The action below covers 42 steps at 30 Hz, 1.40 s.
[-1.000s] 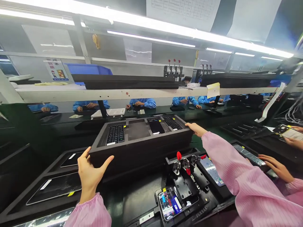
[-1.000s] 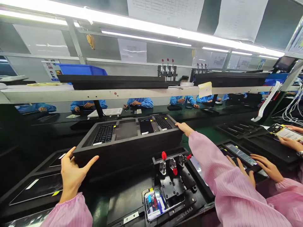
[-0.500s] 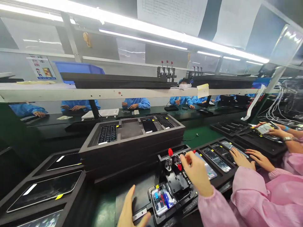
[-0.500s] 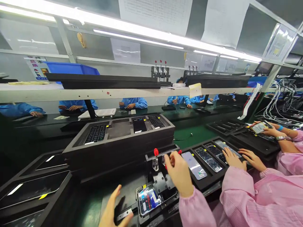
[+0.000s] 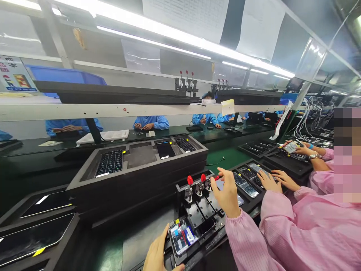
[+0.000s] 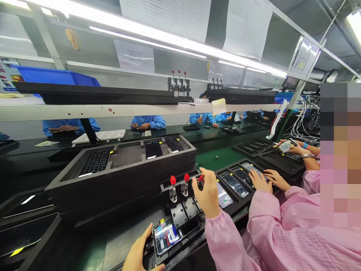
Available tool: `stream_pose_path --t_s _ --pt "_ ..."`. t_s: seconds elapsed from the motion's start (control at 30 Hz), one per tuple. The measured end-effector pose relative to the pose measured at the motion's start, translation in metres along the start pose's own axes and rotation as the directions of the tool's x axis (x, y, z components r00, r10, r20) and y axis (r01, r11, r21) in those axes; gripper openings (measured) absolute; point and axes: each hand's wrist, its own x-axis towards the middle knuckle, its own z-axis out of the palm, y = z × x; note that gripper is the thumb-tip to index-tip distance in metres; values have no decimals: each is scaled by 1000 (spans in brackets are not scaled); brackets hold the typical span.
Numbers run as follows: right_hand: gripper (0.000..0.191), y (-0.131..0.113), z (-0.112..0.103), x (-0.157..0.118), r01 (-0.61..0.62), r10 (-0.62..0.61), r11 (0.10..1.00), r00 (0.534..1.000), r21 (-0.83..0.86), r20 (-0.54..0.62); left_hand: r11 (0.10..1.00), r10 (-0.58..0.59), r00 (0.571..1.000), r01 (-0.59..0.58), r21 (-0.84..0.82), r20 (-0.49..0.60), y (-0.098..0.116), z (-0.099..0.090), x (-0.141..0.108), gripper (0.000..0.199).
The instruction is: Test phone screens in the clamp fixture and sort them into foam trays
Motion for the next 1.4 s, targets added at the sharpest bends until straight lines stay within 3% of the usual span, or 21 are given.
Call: stream_pose_path --t_s 0.13,0.27,0.37,0.47,0.6,0.7,0.83,1.03,1.1,1.2,1.3,1.4 --pt "14 7 -3 13 52 -51 999 995 -8 82 997 -27 996 34 76 -90 28 10 5 92" --pt "13 11 -11 6 72 -72 997 990 7 117 994 -8 994 21 108 -111 48 21 11 85" --pt "23 15 -16 -8 34 -22 997 985 -70 172 988 31 992 -12 157 -122 48 24 14 79" --pt "27 19 -14 -31 -39 64 983 988 -178 138 974 63 994 -41 221 -91 42 25 18 75" --pt "34 19 -9 -54 -81 120 957 985 -277 126 961 88 996 -89 261 17 39 21 24 78" --pt "38 19 -9 -57 -108 161 943 976 -314 148 960 99 990 -121 253 98 42 16 27 76" --pt "47 22 -3 -58 -160 243 941 933 -297 266 964 104 992 -117 238 65 47 11 26 82" --pt "57 23 9 -68 -245 271 963 857 -115 439 992 66 993 -75 98 98 52 -1 21 90" --pt "53 23 2 -60 -320 295 947 850 -17 437 998 46 993 -50 31 110 51 -11 20 89" --pt "41 18 -14 -28 -346 308 933 910 101 276 998 -19 991 27 -58 134 42 -32 22 80" --pt "32 6 -21 23 -239 229 957 970 164 76 987 -94 987 110 -118 130 22 -55 30 61" --pt "29 -4 -5 83 -99 84 973 993 211 80 976 -104 988 124 -179 115 -4 -68 41 47"
